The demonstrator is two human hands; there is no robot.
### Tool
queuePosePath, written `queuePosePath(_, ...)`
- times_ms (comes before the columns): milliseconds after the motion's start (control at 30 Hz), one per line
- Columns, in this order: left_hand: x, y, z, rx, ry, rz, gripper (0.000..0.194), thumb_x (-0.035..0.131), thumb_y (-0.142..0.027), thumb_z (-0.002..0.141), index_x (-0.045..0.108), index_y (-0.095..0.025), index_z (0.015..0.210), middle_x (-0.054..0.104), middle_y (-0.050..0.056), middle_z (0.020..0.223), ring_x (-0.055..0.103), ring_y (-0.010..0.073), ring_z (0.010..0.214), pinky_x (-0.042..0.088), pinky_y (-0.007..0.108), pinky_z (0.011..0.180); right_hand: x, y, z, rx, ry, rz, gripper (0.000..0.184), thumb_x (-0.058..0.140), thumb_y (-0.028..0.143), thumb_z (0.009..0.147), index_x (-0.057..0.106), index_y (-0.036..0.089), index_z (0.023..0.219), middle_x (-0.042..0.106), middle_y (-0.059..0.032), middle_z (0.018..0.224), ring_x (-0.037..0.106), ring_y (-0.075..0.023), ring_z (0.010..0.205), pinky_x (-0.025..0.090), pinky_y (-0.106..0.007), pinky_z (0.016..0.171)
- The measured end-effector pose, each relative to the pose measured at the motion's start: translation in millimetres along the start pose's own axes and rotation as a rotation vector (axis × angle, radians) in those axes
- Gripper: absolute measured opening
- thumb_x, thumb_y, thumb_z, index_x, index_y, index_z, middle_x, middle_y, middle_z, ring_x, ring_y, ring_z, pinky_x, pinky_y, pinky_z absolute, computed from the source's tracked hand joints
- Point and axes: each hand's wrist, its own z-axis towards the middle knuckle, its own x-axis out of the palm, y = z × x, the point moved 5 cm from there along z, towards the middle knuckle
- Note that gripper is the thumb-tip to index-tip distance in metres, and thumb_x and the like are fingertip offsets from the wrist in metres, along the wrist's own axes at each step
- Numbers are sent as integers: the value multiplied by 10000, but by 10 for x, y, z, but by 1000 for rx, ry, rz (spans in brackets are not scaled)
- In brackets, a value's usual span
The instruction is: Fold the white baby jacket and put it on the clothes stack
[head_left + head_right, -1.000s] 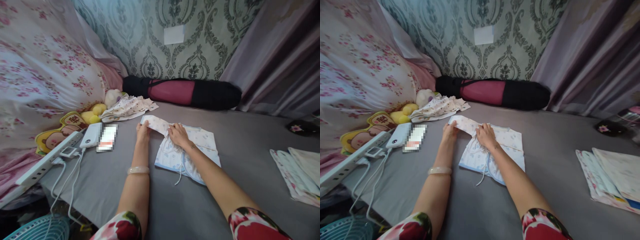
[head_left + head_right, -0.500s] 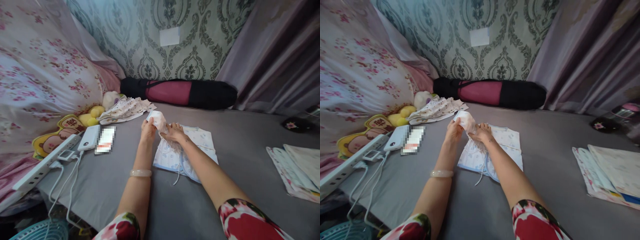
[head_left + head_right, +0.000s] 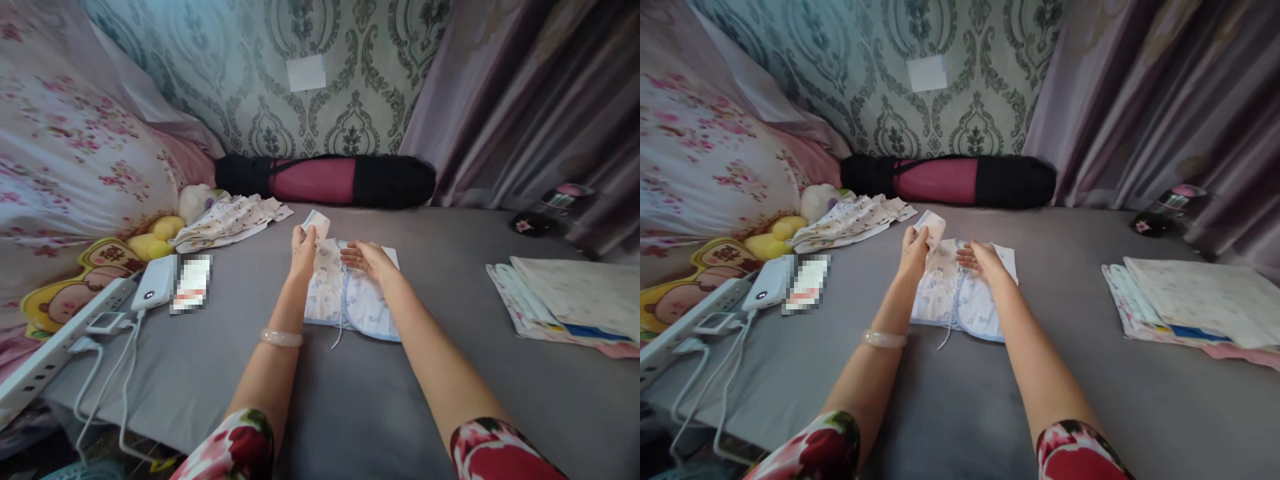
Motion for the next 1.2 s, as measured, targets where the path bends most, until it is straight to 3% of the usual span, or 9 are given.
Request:
queuePosePath(133, 240, 41, -155, 1, 210, 134, 364, 565, -554, 868, 571, -208, 980, 634, 40, 921, 609, 193, 962, 471, 297, 847, -91, -138, -34, 81, -2, 169, 327, 318, 319, 1022, 568, 114, 973, 700, -101, 723, 694, -167, 667, 564, -268, 646)
queuePosePath(233, 271, 49, -202, -61, 328, 106, 434, 479, -599, 899, 591, -211, 1060, 662, 96, 1090, 584, 233, 1135, 407, 358, 996, -117, -194, 23, 95, -20, 186, 476, 203, 431, 1028, 575, 134, 1033, 717, -109, 801, 700, -183, 721, 577, -310, 661)
queuePosePath(333, 87, 28, -125, -98, 176, 45, 389, 503, -544, 910, 587, -203, 1075, 665, 132, 1128, 584, 251, 1161, 371, 384, 1038, -136, -202, 51, 91, -32, 166, 491, 213, 489, 1015, 577, 166, 1078, 726, -108, 888, 700, -197, 790, 587, -366, 694)
queuePosePath(400, -46, 23, -55, -81, 80, 65, 282, 553, -442, 908, 595, -197, 1041, 679, 131, 1076, 603, 245, 1121, 371, 384, 1038, -138, -197, 37, 89, -32, 163, 384, 327, 442, 1006, 580, 158, 1063, 722, -103, 885, 694, -189, 782, 592, -357, 705)
queuePosePath(500, -159, 72, 24, -33, 44, 192, 142, 606, -259, 860, 618, -209, 992, 692, 96, 985, 599, 231, 1090, 364, 387, 1048, -126, -179, -8, 60, -41, 134, 143, 491, 231, 948, 585, 132, 991, 708, -83, 837, 676, -156, 716, 596, -298, 688)
queuePosePath(567, -176, 158, 44, -15, 80, 290, 161, 625, -198, 810, 638, -223, 969, 695, 78, 950, 591, 239, 1083, 363, 405, 1053, -117, -166, -29, 24, -51, 77, 90, 522, 118, 893, 592, 126, 950, 703, -71, 826, 666, -143, 694, 594, -269, 672)
queuePosePath(767, -111, 438, -38, 114, 315, 617, 232, 636, -238, 773, 658, -255, 1004, 686, 102, 1073, 595, 281, 1125, 366, 453, 1058, -213, -96, -4, -154, -143, -422, 195, 492, 158, 865, 642, 149, 988, 710, -65, 829, 684, -183, 714, 575, -303, 660)
queuePosePath(967, -116, 509, -137, 197, 411, 908, 321, 523, -344, 882, 583, -234, 1178, 542, 158, 1383, 426, 312, 1347, 229, 533, 1129, -340, 39, -100, -226, -353, -1115, 279, 504, 277, 876, 648, 147, 1077, 682, -157, 1100, 628, -284, 1076, 489, -365, 884)
queuePosePath(1200, -64, 463, -241, 201, 512, 1113, 457, 383, -431, 946, 502, -217, 1333, 371, 155, 1523, 303, 317, 1423, 144, 524, 1163, -309, 79, -284, -158, -380, -1263, 374, 475, 314, 891, 586, 115, 1188, 637, -215, 1177, 620, -318, 1092, 476, -384, 864)
